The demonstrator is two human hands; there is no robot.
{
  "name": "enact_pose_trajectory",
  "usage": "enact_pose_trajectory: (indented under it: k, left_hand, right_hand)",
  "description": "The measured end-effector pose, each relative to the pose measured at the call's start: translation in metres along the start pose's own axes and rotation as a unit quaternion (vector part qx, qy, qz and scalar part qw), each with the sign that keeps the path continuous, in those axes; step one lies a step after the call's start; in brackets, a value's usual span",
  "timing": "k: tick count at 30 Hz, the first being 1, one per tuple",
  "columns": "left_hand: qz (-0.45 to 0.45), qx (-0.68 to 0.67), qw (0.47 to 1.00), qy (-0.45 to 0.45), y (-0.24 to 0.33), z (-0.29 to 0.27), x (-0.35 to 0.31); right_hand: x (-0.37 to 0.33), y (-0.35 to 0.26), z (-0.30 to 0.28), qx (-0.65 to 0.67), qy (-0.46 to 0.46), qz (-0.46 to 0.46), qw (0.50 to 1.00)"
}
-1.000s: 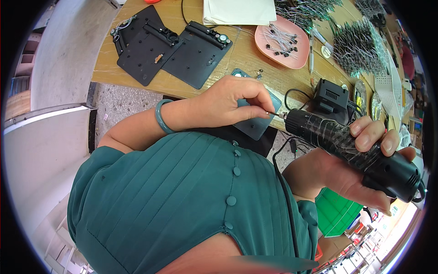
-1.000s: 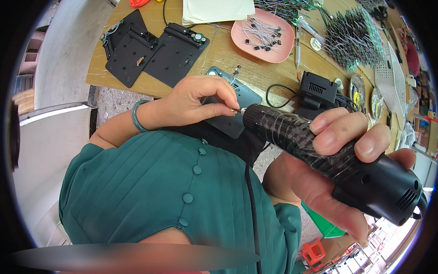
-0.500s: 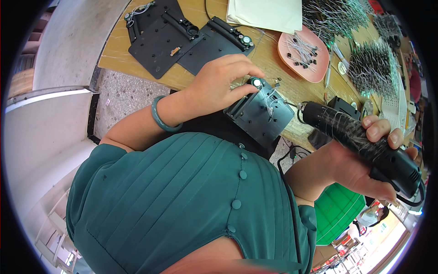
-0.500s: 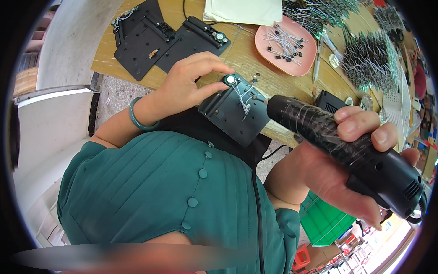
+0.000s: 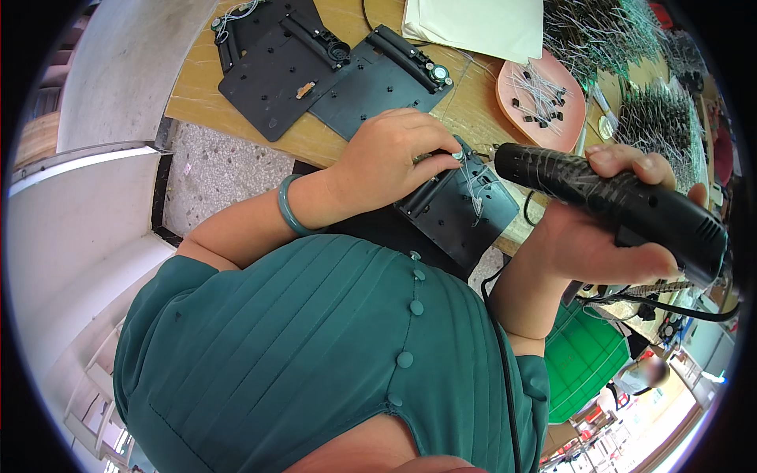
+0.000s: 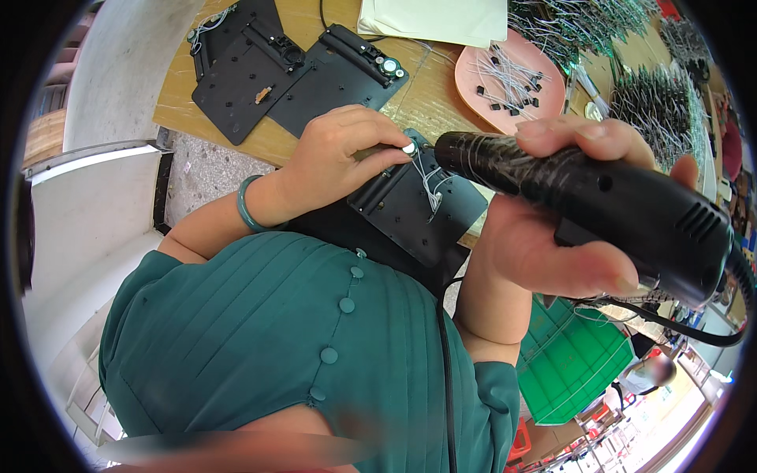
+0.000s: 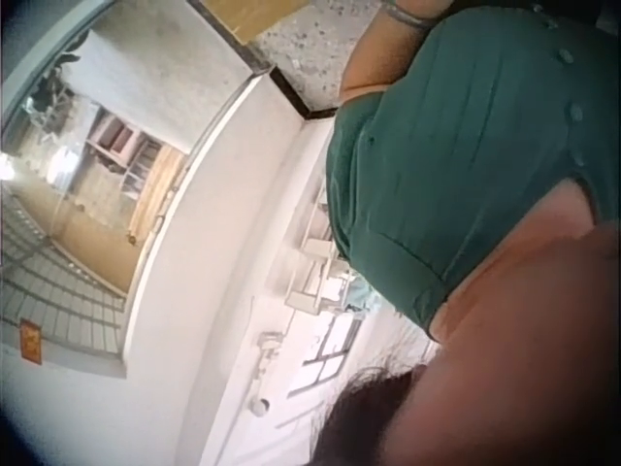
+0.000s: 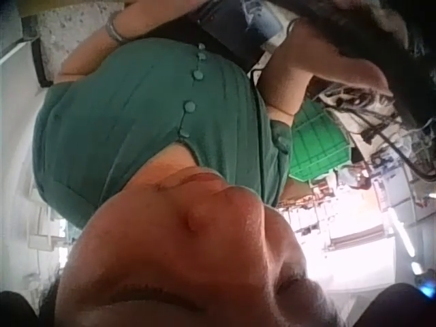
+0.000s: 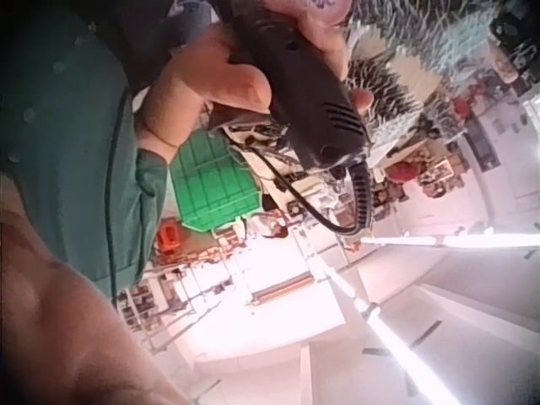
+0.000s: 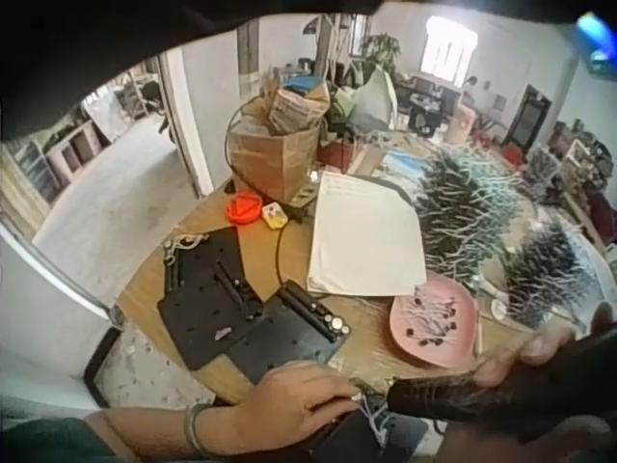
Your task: The person assembles electronic components into a plastic housing by securing a circuit board and wires with screws using an electric screwdriver, then applying hot glue with a glue gun.
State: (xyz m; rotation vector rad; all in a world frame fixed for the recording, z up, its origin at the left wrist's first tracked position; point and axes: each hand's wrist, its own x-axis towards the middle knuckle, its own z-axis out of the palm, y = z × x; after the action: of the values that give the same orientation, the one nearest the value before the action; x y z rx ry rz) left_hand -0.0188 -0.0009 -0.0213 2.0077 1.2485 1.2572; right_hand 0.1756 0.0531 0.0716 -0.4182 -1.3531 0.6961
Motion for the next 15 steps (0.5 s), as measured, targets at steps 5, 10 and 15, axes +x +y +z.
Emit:
enact_pose_trajectory:
  k: [5, 10, 15]
  left_hand:
    - [-0.009, 0.006, 1.0, 0.003, 0.0004, 0.0012, 0.0012]
    - [-0.016, -0.004, 1.0, -0.005, -0.0002, -0.0029, 0.0027]
    - [-0.021, -0.008, 1.0, -0.012, 0.0008, -0.0053, 0.0035]
  right_hand:
    - [-0.001, 0.0056, 0.0033, -0.033, 0.037, 0.014, 0.999]
    - [0.0021, 0.0047, -0.0022, 0.027, -0.004, 0.03, 0.999]
    - [0.0017, 0.0023, -0.001, 0.035, 0.003, 0.035, 0.999]
